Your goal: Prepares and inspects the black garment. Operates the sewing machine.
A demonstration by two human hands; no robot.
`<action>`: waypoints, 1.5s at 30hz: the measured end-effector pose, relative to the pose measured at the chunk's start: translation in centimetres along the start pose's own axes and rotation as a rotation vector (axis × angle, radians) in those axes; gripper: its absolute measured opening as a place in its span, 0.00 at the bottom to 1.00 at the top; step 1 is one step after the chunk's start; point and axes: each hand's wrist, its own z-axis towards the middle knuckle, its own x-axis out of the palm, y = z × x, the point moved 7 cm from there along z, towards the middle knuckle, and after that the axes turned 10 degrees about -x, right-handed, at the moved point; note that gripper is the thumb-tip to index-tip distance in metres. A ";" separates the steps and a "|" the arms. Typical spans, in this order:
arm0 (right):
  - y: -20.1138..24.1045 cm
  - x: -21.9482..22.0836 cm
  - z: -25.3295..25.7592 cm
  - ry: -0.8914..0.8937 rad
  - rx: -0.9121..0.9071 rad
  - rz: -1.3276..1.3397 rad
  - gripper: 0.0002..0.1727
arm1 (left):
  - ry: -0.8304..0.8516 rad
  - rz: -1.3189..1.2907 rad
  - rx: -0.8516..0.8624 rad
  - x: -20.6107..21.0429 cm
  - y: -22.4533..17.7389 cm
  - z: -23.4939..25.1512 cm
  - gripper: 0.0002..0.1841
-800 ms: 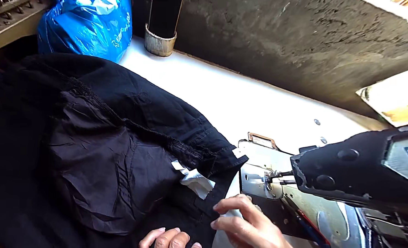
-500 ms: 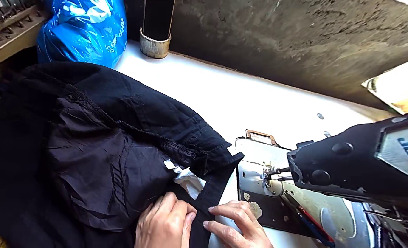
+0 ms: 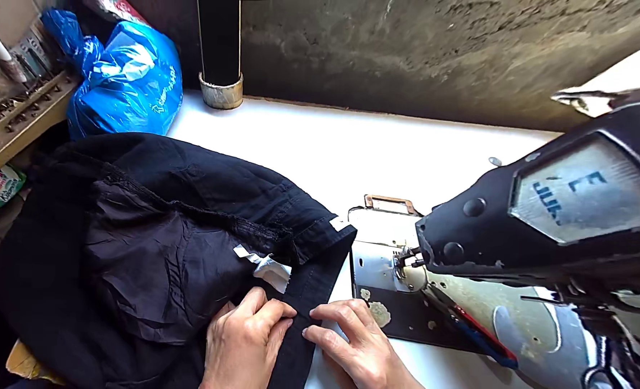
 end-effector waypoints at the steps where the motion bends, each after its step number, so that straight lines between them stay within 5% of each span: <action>1: 0.0 0.0 0.0 -0.009 -0.002 -0.003 0.11 | -0.021 -0.003 0.021 0.0 0.0 -0.1 0.08; 25: -0.1 0.0 -0.1 -0.016 -0.002 -0.013 0.12 | 0.036 -0.224 -0.062 -1.0 1.2 -1.3 0.08; 39: -0.1 0.1 0.0 -0.027 -0.009 -0.025 0.12 | 0.070 -0.030 -0.067 -0.2 0.5 -0.9 0.11; 45: -0.1 0.0 -0.1 -0.036 -0.014 -0.001 0.13 | 0.043 -0.203 -0.058 -0.8 1.5 -1.1 0.11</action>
